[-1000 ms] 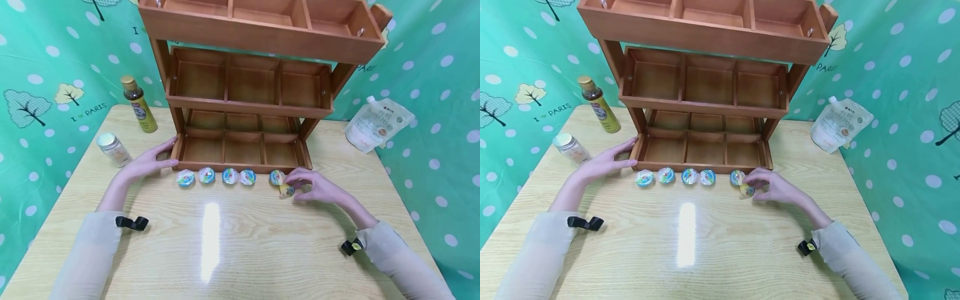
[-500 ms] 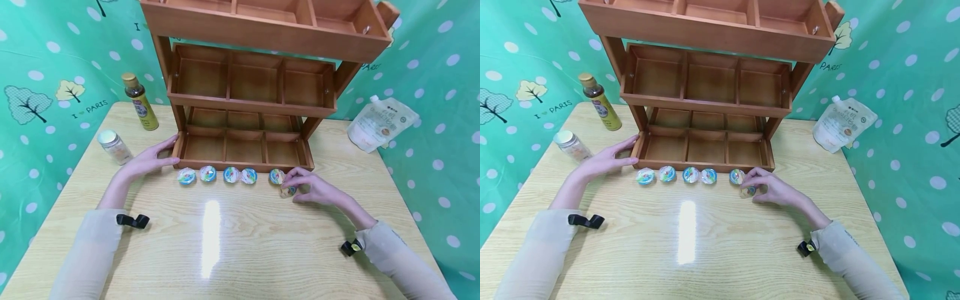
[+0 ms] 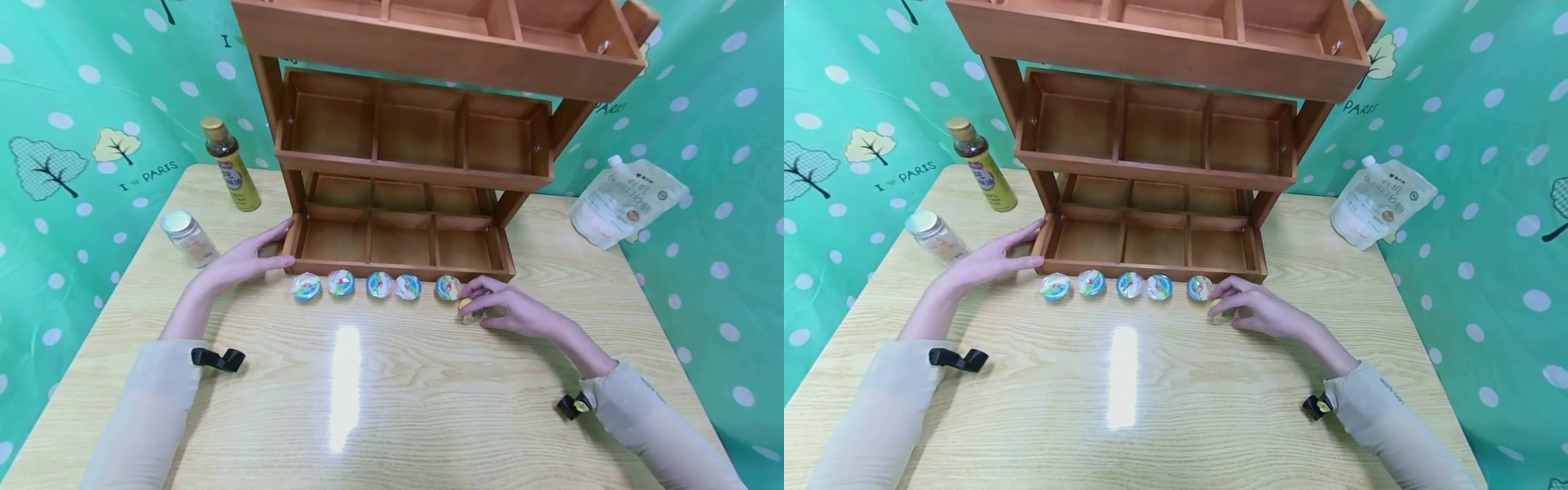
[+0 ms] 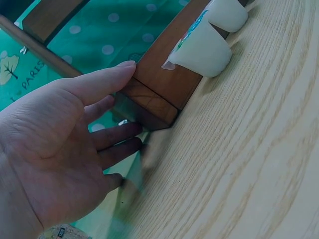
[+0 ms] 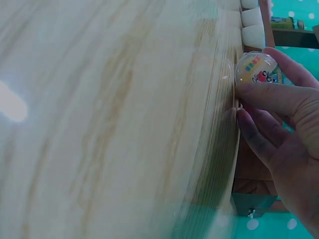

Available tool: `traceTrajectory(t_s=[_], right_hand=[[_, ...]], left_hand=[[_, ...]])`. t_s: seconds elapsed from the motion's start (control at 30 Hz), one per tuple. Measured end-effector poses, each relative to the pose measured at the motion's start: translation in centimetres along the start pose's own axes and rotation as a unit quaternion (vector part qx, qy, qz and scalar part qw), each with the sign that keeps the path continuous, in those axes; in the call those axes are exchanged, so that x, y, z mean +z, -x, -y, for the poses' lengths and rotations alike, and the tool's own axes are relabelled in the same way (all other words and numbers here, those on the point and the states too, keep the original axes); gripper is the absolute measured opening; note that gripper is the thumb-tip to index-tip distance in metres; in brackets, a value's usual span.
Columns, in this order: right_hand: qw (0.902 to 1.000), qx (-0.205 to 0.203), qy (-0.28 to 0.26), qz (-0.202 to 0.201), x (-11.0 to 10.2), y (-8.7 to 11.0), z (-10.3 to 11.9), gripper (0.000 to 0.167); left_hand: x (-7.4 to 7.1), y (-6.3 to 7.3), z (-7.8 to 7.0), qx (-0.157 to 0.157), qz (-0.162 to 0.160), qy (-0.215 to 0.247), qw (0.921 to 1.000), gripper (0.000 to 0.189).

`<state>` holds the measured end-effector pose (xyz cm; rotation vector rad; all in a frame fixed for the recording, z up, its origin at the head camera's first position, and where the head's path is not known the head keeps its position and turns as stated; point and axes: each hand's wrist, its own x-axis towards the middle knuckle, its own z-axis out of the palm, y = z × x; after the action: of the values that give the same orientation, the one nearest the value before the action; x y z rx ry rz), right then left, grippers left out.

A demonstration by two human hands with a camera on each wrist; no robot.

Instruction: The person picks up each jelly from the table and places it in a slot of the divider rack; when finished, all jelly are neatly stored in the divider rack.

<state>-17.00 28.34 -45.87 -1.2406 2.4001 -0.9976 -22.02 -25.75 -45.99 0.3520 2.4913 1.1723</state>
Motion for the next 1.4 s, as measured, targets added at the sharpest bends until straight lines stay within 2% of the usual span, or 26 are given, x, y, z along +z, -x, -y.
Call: traceTrajectory(t_s=[0.2, 0.4, 0.67, 0.93, 1.23, 1.4], right_hand=[[0.9993, 0.009, 0.034, 0.013, 0.0, -0.1, 0.4, 0.047], [0.9968, 0.029, 0.072, 0.020, 0.0, 0.0, 0.7, 0.050], [0.9918, -0.008, 0.125, 0.024, -0.3, -0.2, 0.9, 0.055], [0.9923, 0.019, 0.109, 0.055, -0.9, -0.1, 1.2, 0.056], [0.9925, 0.024, 0.101, 0.065, -1.1, 0.0, 1.6, 0.049], [0.9927, 0.033, 0.095, 0.067, -1.2, -0.1, 1.7, 0.049]], left_hand=[[0.1, -0.1, -0.1, 0.001, 0.001, -0.004, 1.0000, 0.084], [0.1, -0.1, 0.0, -0.002, 0.004, 0.013, 0.9999, 0.084], [0.0, 0.0, -0.1, -0.006, 0.004, 0.012, 0.9999, 0.084], [0.0, 0.1, -0.1, -0.002, 0.002, 0.017, 0.9999, 0.084], [0.0, 0.0, -0.2, -0.002, 0.002, 0.019, 0.9998, 0.082], [0.1, 0.0, -0.2, -0.002, 0.001, 0.018, 0.9998, 0.082]])
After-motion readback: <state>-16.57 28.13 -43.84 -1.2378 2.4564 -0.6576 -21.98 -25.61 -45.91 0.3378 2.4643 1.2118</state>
